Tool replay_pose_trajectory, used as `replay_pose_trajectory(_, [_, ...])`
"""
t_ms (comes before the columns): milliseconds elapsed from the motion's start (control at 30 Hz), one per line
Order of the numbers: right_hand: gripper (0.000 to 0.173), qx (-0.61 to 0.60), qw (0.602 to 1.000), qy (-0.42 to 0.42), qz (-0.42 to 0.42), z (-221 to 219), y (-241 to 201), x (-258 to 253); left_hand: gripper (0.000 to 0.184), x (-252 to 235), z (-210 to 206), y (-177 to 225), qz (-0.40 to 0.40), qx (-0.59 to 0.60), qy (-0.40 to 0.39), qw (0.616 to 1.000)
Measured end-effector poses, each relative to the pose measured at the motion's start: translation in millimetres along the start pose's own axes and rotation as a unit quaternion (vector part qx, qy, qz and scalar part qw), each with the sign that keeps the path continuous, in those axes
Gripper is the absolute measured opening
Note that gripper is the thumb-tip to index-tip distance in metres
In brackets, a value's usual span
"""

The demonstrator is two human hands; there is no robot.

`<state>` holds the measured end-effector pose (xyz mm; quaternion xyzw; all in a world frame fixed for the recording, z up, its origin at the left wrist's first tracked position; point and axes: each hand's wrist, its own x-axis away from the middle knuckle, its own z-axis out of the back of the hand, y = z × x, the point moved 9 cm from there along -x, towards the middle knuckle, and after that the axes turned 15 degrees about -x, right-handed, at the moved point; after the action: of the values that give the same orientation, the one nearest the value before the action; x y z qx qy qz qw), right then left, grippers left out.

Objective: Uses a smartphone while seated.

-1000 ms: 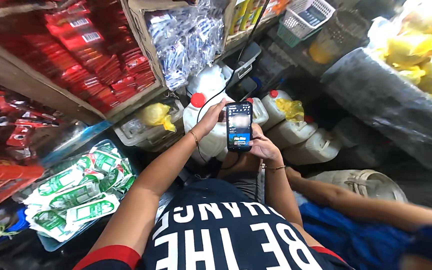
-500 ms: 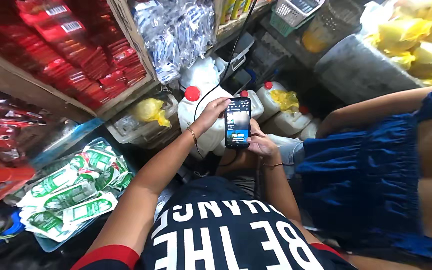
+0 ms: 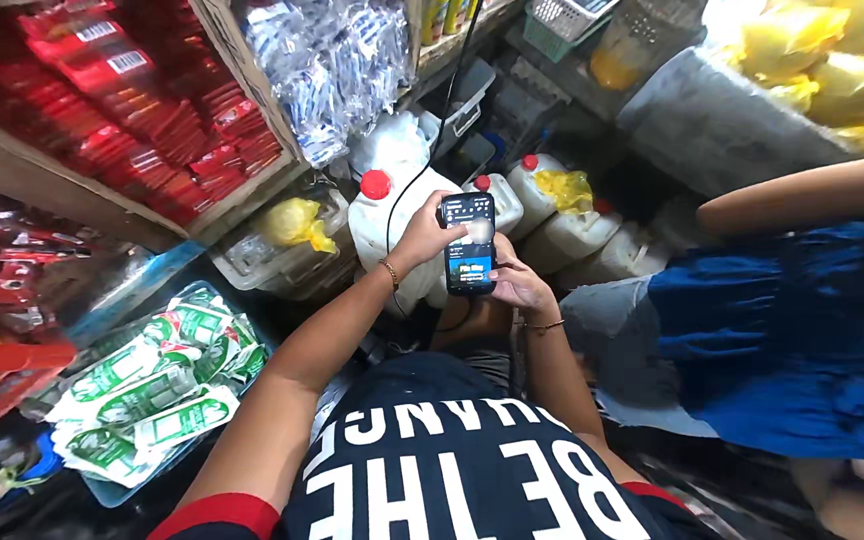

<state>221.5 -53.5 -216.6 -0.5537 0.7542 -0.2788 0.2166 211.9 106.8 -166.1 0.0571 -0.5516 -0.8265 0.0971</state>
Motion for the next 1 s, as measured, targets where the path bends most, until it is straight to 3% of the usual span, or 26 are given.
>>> replay_pose_trajectory(233, [0.063,0.005,0.999,0.031,0.009,4.4,1.6,11.7,0.046,3.6,-8.2,9.5,-0.018,0.033,-0.020,0.999])
replay_pose_trajectory(433, [0.070,-0.003,0.999,0.036,0.025,2.8,0.7,21.4,0.041,6.7,-14.5,15.4,-0.008,0.024,-0.028,0.999])
replay_pose_trajectory(533, [0.061,0.014,0.999,0.025,0.039,-3.1,-2.0,24.5,0.036,5.7,-17.4,14.6,-0.012,0.038,-0.026,0.999])
replay_pose_trajectory(700, [0.071,0.034,0.998,0.035,0.048,4.5,-0.6,36.2,0.042,4.6,-25.5,19.0,-0.036,0.053,-0.031,0.997])
replay_pose_trajectory(833, [0.061,0.032,0.996,0.054,0.065,9.2,-0.1,43.9,0.044,7.1,-30.5,26.4,-0.049,0.062,-0.035,0.996])
replay_pose_trajectory(1000, [0.061,0.037,0.997,0.044,0.060,7.7,0.3,46.7,0.044,9.6,-33.5,28.3,-0.054,0.071,-0.033,0.995])
